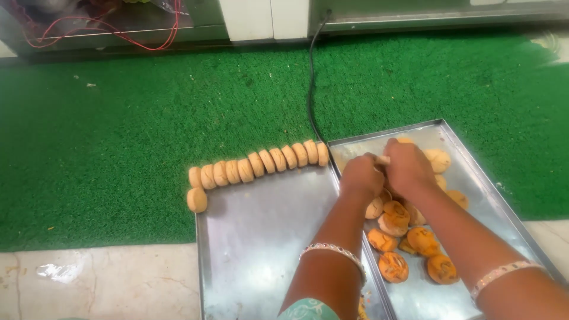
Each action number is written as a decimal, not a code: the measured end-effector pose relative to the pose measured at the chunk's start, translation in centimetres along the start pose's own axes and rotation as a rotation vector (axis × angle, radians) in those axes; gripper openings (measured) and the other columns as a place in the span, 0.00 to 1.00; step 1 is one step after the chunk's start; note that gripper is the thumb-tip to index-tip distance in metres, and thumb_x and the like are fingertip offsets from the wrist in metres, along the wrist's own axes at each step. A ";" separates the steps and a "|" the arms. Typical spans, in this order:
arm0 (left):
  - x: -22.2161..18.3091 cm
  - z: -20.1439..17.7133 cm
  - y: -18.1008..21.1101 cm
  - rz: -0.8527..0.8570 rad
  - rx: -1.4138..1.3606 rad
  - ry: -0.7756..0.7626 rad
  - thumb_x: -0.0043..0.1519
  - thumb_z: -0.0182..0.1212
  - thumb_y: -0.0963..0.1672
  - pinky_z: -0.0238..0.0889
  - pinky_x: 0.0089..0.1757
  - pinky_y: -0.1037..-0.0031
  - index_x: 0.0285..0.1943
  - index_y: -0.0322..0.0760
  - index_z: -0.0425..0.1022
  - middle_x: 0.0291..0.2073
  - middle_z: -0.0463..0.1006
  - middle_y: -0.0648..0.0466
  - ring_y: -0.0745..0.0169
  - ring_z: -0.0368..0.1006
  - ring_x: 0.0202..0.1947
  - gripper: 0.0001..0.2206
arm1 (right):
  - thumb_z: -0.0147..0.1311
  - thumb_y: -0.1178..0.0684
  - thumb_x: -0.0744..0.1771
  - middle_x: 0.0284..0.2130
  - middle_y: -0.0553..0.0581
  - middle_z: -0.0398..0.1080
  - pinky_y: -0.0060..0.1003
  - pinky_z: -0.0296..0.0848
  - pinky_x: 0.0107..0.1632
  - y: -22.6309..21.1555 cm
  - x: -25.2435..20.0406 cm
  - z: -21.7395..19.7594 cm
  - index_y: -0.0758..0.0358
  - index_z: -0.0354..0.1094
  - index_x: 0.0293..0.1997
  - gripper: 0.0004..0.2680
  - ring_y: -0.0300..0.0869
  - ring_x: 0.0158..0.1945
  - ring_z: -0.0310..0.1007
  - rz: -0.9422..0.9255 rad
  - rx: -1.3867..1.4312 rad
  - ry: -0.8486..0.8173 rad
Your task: The person sits on the floor in front of stainless steel ovens and arranges round dough pieces on metal trays, picking pieces one at a time from a pile and lining them up in neat rows along the tray edges. They occasionally reposition pieces and press or shape a dough piece between their hands before adding it to the row.
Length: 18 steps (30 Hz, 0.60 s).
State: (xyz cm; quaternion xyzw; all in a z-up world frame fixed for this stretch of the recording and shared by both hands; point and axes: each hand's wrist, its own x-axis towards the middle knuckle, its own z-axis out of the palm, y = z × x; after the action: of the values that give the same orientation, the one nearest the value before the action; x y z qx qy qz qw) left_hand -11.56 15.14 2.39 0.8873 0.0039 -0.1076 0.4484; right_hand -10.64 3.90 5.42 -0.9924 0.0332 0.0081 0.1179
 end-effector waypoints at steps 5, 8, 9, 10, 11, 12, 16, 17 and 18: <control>2.8 2.3 -4.4 -0.003 -0.247 0.120 0.62 0.57 0.44 0.69 0.54 0.61 0.57 0.42 0.79 0.51 0.80 0.40 0.42 0.76 0.53 0.15 | 0.61 0.51 0.65 0.38 0.67 0.77 0.55 0.74 0.47 -2.0 -2.8 -0.1 0.59 0.72 0.46 0.09 0.62 0.45 0.77 -0.075 0.089 0.158; 2.2 0.3 -5.9 0.042 -0.276 0.180 0.65 0.54 0.47 0.69 0.54 0.59 0.56 0.38 0.79 0.49 0.80 0.36 0.38 0.76 0.52 0.15 | 0.62 0.52 0.63 0.37 0.67 0.77 0.56 0.74 0.44 -5.0 -4.9 0.1 0.58 0.71 0.49 0.11 0.63 0.43 0.77 -0.083 0.091 0.233; 1.5 -0.9 -6.0 0.049 -0.265 0.177 0.67 0.51 0.49 0.68 0.54 0.57 0.54 0.37 0.79 0.49 0.80 0.35 0.36 0.76 0.52 0.16 | 0.62 0.53 0.62 0.38 0.66 0.77 0.57 0.74 0.43 -6.2 -5.6 0.1 0.58 0.70 0.50 0.13 0.63 0.42 0.77 -0.059 0.087 0.237; 0.8 -2.2 -6.5 0.049 -0.266 0.191 0.67 0.51 0.49 0.68 0.54 0.57 0.54 0.37 0.79 0.49 0.80 0.35 0.36 0.76 0.52 0.16 | 0.62 0.53 0.62 0.38 0.66 0.77 0.57 0.74 0.43 -7.4 -6.2 0.2 0.58 0.70 0.50 0.13 0.63 0.42 0.77 -0.072 0.089 0.241; 0.1 -3.5 -7.0 0.030 -0.214 0.181 0.70 0.49 0.51 0.67 0.54 0.56 0.53 0.35 0.80 0.49 0.80 0.35 0.35 0.75 0.52 0.19 | 0.62 0.50 0.64 0.36 0.68 0.76 0.57 0.73 0.43 -8.6 -6.8 0.3 0.59 0.70 0.51 0.12 0.64 0.41 0.76 -0.082 0.130 0.230; -0.7 -4.8 -7.6 0.010 -0.160 0.169 0.72 0.46 0.53 0.67 0.53 0.54 0.52 0.33 0.81 0.50 0.80 0.34 0.34 0.74 0.52 0.22 | 0.62 0.47 0.66 0.35 0.70 0.75 0.57 0.73 0.42 -9.7 -7.4 0.5 0.60 0.71 0.51 0.13 0.65 0.40 0.76 -0.090 0.173 0.219; -1.8 -9.4 -10.5 -0.049 -0.092 0.148 0.69 0.48 0.54 0.67 0.53 0.55 0.52 0.34 0.81 0.50 0.79 0.36 0.36 0.75 0.53 0.22 | 0.62 0.50 0.63 0.37 0.69 0.77 0.54 0.75 0.43 -13.4 -8.3 2.7 0.57 0.73 0.50 0.12 0.62 0.42 0.78 -0.154 0.323 0.145; -1.9 -10.4 -11.2 -0.107 -0.085 0.112 0.67 0.51 0.54 0.68 0.53 0.56 0.53 0.35 0.81 0.51 0.79 0.37 0.37 0.75 0.53 0.22 | 0.62 0.49 0.64 0.37 0.70 0.77 0.53 0.74 0.43 -14.7 -8.5 3.0 0.61 0.74 0.46 0.11 0.62 0.42 0.78 -0.135 0.332 0.116; -2.0 -11.4 -12.0 -0.165 -0.078 0.073 0.65 0.54 0.54 0.69 0.53 0.58 0.54 0.35 0.81 0.51 0.79 0.37 0.38 0.76 0.53 0.22 | 0.62 0.48 0.65 0.38 0.70 0.77 0.53 0.74 0.43 -16.0 -8.8 3.4 0.64 0.74 0.43 0.10 0.61 0.43 0.77 -0.113 0.341 0.087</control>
State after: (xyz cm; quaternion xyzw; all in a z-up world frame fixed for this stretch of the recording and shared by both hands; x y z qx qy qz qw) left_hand -12.66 31.57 -0.27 0.8692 0.0976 -0.1116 0.4718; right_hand -18.31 20.80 6.04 -0.9577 -0.0168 -0.0472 0.2833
